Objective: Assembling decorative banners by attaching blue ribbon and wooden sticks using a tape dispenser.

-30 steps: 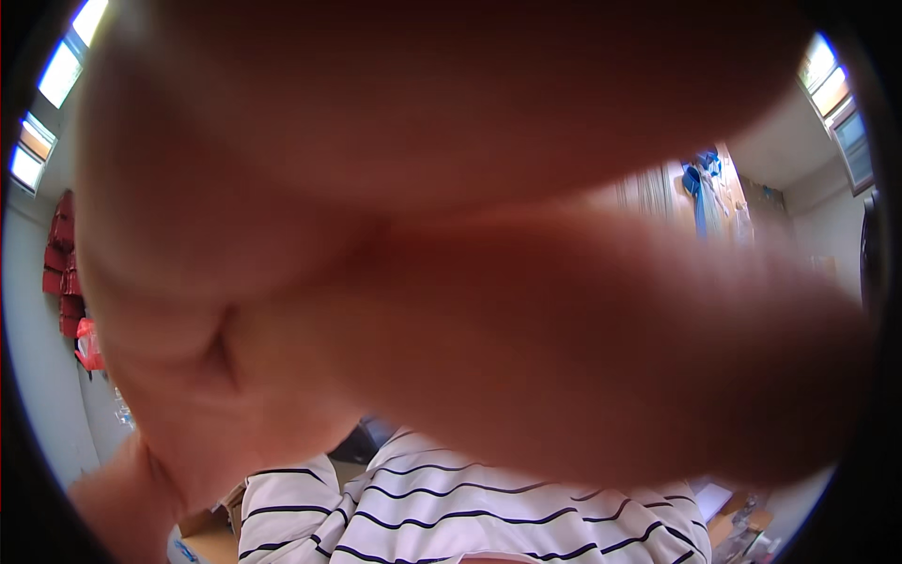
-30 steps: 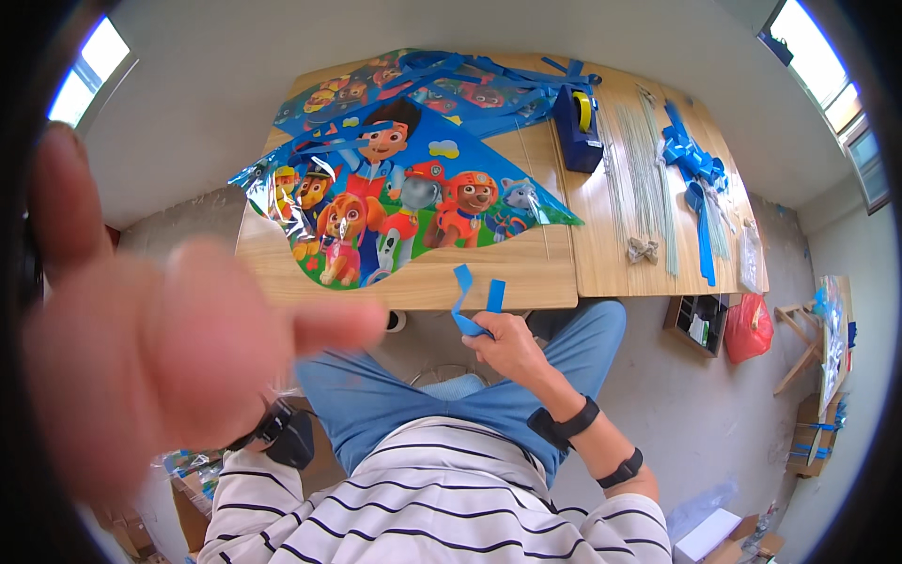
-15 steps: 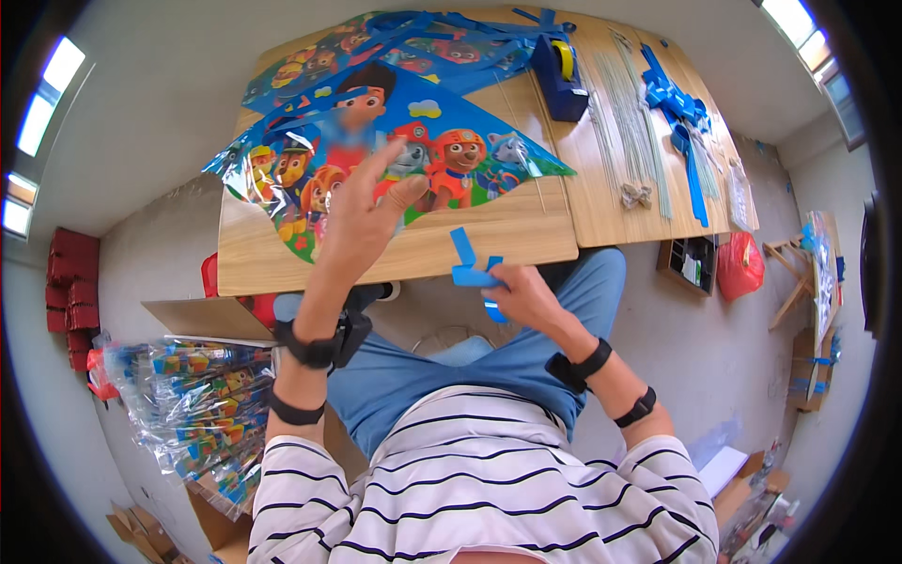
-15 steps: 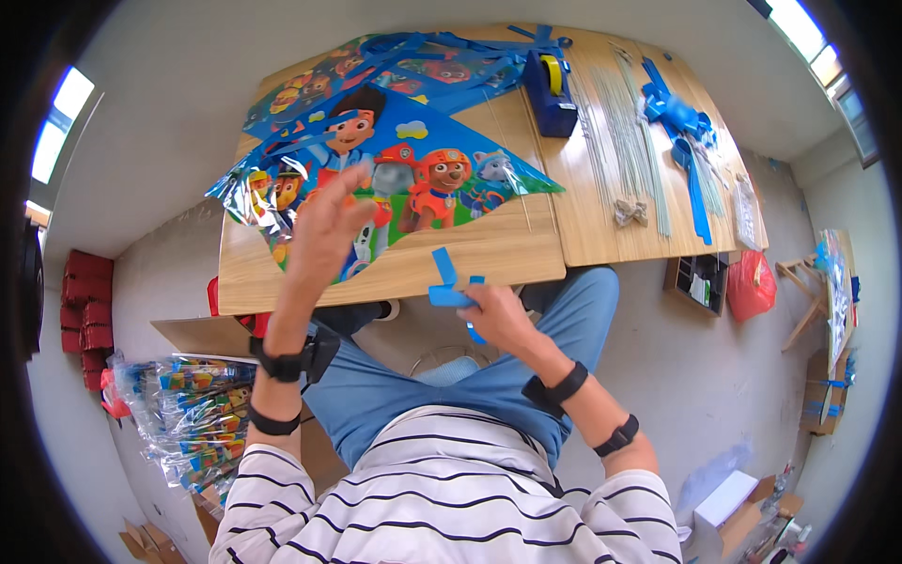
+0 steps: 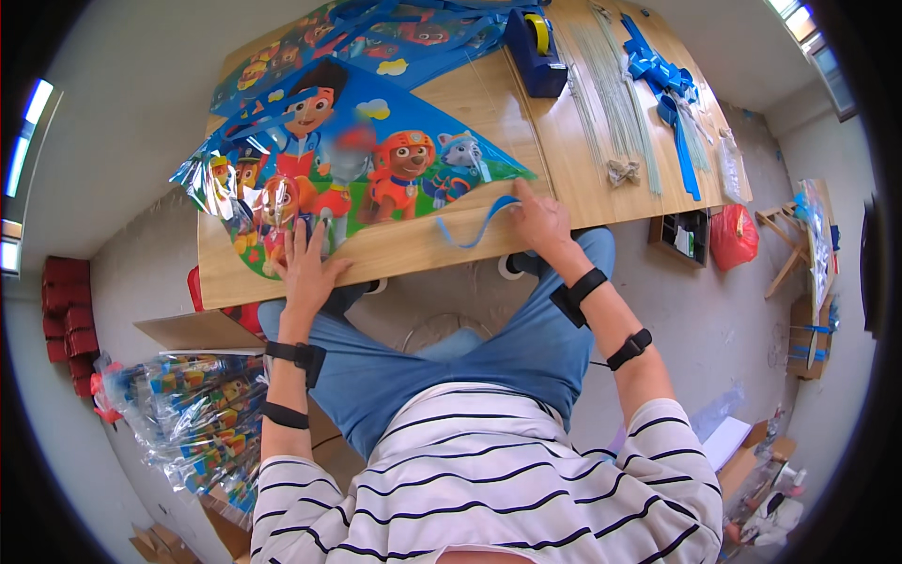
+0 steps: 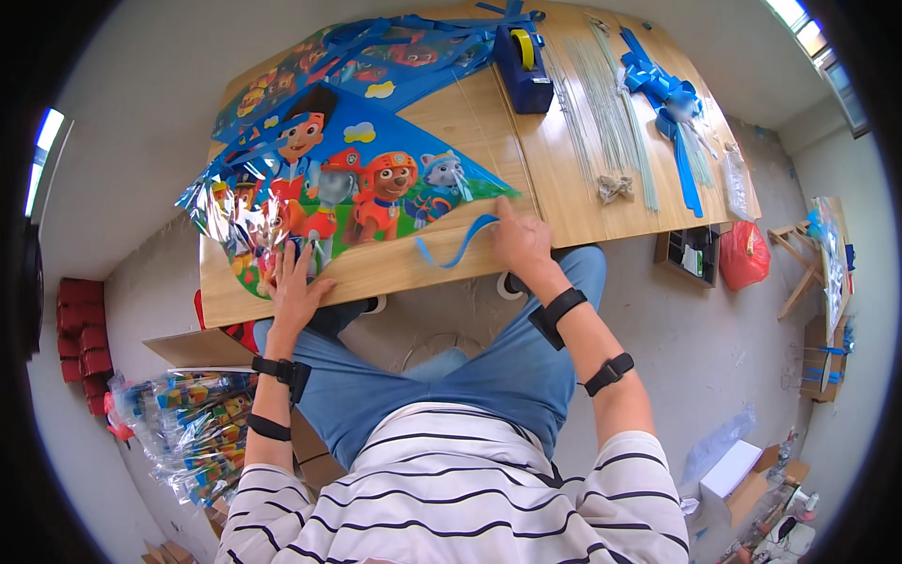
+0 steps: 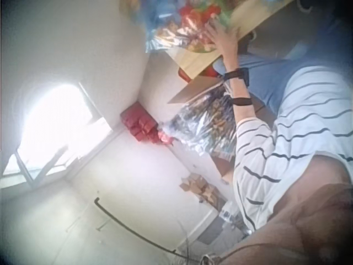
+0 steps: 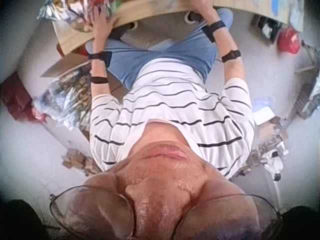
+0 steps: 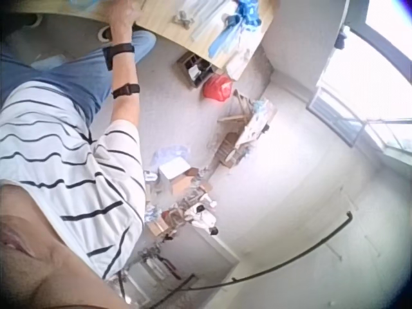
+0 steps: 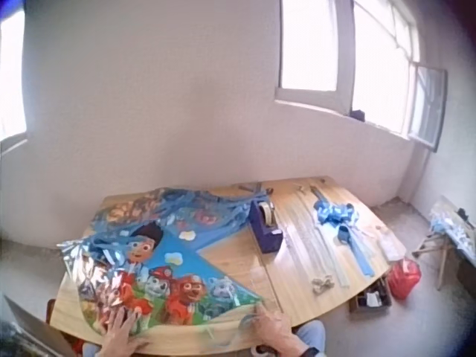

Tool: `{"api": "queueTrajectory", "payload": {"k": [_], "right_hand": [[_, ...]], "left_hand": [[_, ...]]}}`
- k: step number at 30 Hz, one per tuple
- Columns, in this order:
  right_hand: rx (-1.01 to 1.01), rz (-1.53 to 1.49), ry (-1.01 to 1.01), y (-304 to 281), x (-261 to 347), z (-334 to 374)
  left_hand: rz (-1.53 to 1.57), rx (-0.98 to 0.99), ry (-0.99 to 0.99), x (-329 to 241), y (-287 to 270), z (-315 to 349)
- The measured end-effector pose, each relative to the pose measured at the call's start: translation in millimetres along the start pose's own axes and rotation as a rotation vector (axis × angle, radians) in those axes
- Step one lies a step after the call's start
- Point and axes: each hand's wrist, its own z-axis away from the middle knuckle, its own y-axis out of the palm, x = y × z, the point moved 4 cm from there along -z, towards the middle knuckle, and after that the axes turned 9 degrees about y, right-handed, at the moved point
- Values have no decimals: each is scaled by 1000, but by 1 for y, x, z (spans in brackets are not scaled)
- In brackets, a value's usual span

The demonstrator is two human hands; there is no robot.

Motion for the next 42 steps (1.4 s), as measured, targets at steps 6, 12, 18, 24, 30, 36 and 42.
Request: {"api": "queueTrajectory", "payload": {"k": [6,12,18,24,30,36,42], "right_hand": [[20,-162,93,-21,-17,-9],[417,-556,116,-31,2,33],[736,-726,207,-28,14,61],[254,-403,-126,-27,45,55],[73,-39,-139,6,52,25],[174,11,9,5,34,35],[263,-703,-77,-19,35,45]], "left_hand": [[19,-30,52,12,-3,-4],[17,-18,34,24,-15,-14],[-63,-93,-8,21,-14,-47],[-86,-86,5,-71,19,-69],[10,-102,29,-113,36,-81],[46,-79,50,-105,28,-84],[462,-72,190,-134,-5,-68]]}}
